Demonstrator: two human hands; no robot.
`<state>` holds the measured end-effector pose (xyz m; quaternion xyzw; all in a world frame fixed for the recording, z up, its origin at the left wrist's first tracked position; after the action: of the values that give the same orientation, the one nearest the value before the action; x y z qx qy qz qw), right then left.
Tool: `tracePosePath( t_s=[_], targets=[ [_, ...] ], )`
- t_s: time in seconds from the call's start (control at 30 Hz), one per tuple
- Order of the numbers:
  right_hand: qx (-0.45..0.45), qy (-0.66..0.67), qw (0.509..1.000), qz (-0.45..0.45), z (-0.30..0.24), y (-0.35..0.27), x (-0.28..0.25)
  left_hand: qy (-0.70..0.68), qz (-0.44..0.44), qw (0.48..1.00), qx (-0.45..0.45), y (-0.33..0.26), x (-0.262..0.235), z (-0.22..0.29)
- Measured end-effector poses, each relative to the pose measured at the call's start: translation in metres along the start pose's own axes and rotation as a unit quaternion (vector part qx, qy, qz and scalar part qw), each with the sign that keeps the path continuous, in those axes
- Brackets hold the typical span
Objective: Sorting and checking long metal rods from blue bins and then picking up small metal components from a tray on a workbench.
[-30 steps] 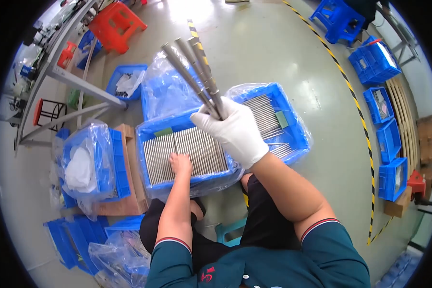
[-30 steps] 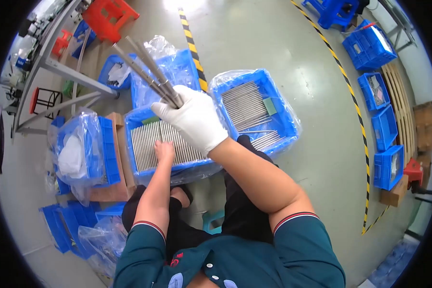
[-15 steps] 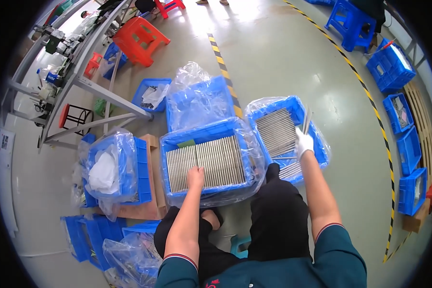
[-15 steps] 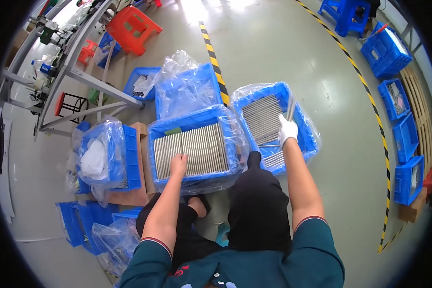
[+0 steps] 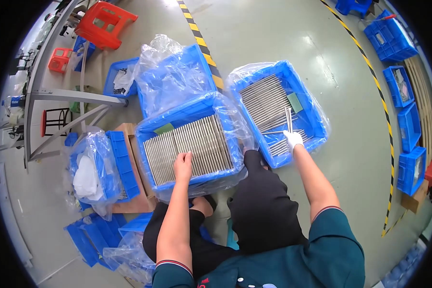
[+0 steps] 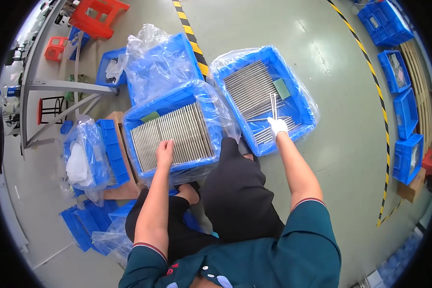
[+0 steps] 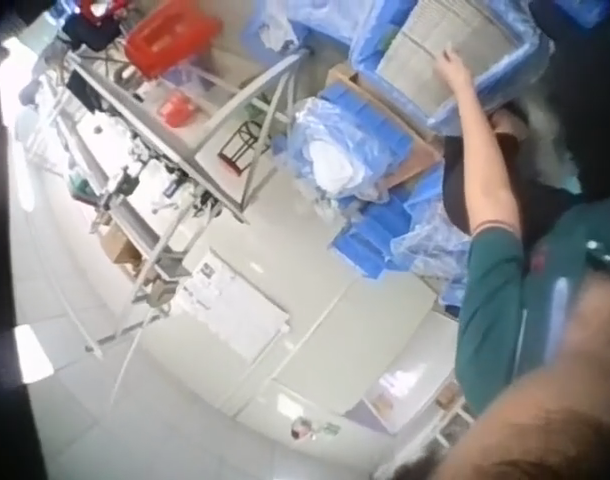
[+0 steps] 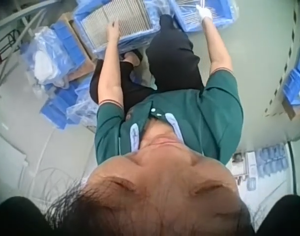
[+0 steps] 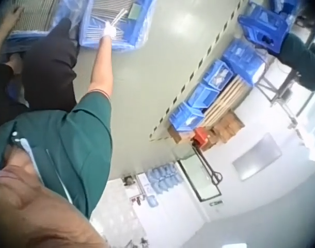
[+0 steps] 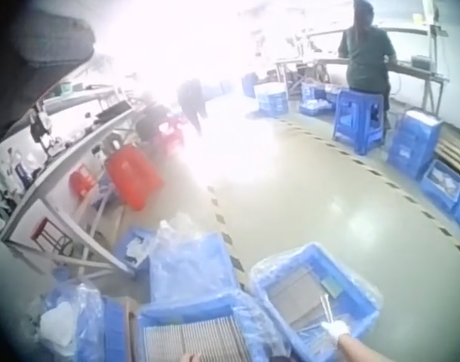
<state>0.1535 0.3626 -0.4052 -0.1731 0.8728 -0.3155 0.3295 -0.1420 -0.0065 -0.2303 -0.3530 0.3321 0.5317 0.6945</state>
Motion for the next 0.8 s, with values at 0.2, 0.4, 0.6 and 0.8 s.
tracePosePath(
  t_s=[0.2, 0.4, 0.6, 0.8],
  targets=[
    [-0.176, -0.289, 0.939, 0.058, -0.001, 0.011, -0.054, -0.040, 0.001, 0.999, 0.018, 0.002, 0.019, 0.004],
    [-0.430, -0.544, 0.719, -0.045, -0.066, -0.041, -0.030, -0.082, 0.036, 0.996, -0.005, 0.005, -0.007, -0.009],
    [-0.523, -0.623, 0.582, -0.014, -0.071, -0.040, 0.025, -0.068, 0.010, 0.998, -0.009, 0.004, 0.011, -0.033],
    [-0.507, -0.603, 0.613, 0.067, -0.078, -0.025, 0.040, -0.043, 0.016, 0.999, -0.018, -0.005, 0.009, -0.023]
  ],
)
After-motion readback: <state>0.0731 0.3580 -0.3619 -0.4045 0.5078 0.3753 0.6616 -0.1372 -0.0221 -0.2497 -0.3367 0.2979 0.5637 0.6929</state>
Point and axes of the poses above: each hand's wrist, its own y-axis towards the middle knuckle, its own x-axis out of the palm, z = x × y, the point moved 5 cm from there along y, towards the middle knuckle, and after that the axes turned 11 degrees about z, right-handed, at the moved point
